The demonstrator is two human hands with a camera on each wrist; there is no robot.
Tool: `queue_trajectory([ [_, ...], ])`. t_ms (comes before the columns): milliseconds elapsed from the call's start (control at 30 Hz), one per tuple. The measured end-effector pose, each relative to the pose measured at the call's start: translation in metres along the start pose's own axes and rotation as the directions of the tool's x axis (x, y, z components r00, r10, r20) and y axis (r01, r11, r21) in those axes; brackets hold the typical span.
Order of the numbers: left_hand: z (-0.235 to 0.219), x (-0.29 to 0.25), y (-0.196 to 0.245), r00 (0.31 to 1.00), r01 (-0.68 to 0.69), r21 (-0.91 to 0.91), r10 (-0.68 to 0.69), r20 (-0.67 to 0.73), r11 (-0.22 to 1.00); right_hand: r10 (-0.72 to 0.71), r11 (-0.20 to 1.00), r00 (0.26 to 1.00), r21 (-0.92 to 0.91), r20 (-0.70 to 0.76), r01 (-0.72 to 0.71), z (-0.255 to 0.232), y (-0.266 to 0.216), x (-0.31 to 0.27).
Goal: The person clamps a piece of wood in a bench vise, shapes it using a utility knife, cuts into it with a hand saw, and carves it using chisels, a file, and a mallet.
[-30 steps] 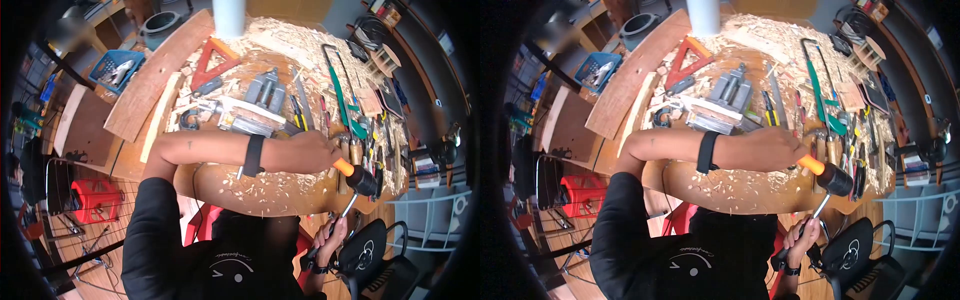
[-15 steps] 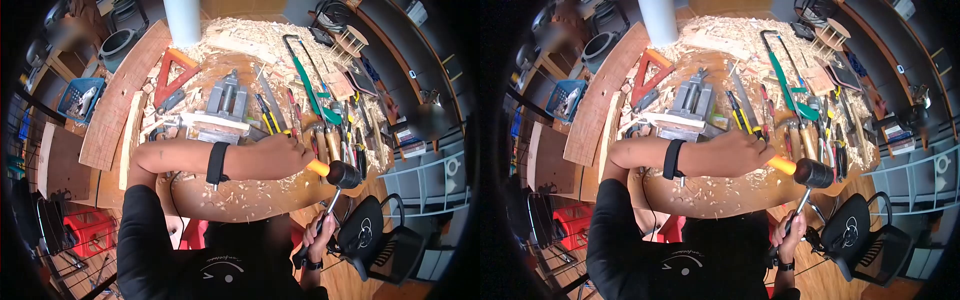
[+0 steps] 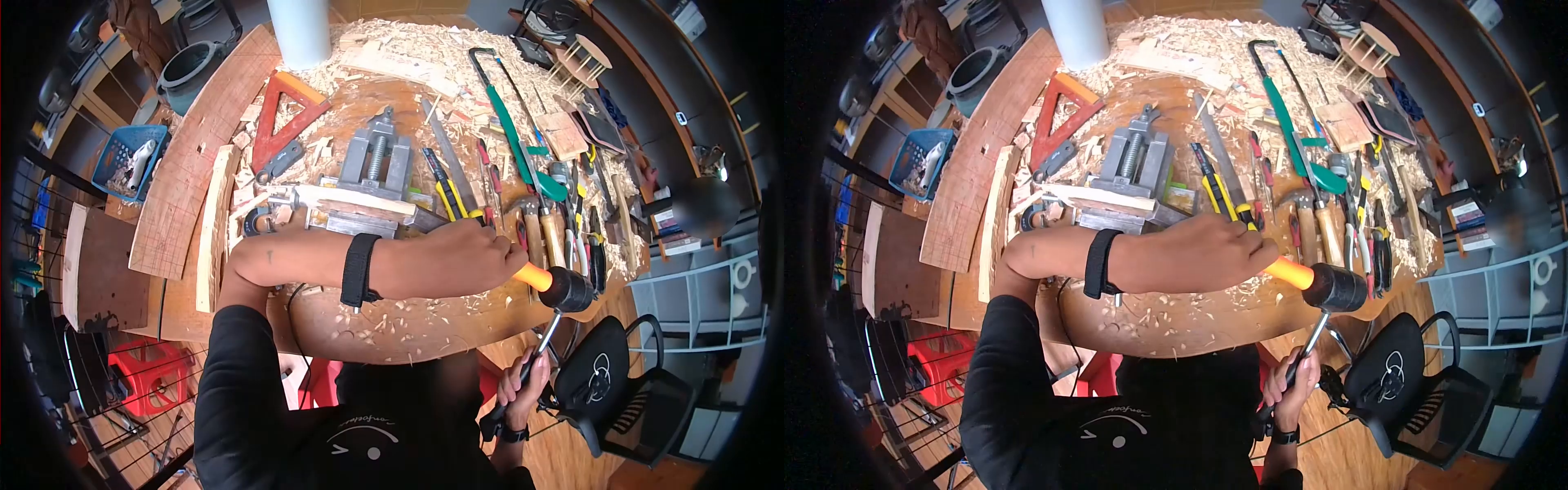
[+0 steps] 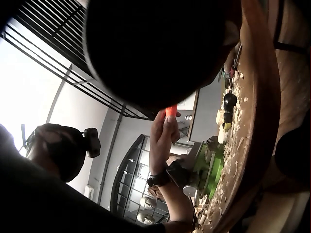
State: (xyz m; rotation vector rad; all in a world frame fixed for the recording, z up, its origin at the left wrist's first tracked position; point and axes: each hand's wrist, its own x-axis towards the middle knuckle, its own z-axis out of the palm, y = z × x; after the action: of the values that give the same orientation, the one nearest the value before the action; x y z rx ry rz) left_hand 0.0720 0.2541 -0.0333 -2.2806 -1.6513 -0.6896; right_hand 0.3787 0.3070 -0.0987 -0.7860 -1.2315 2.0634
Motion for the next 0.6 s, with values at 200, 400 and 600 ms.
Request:
queue_trajectory([
  [200,-0.0016,0.0010,0.0004,1.000,0.007,0.010,-0.007,0.006,1.000,-0.038,0.998,0.998,0.048,-0.057,0.040,0.0069,-0.0005,-0.0050],
  [400,-0.0019,0.0011,-0.0004,0.999,0.031,0.003,-0.031,0.030,1.000,-0.029,1.000,0.998,-0.005,-0.056,0.029,0.0033,-0.0040,-0.0037],
  [600,-0.0019,0.0020,-0.0007,1.000,0.019,-0.022,-0.019,0.013,1.000,-0.079,0.987,0.989,0.129,-0.122,0.095,0.0016,-0.0012,-0.0029],
])
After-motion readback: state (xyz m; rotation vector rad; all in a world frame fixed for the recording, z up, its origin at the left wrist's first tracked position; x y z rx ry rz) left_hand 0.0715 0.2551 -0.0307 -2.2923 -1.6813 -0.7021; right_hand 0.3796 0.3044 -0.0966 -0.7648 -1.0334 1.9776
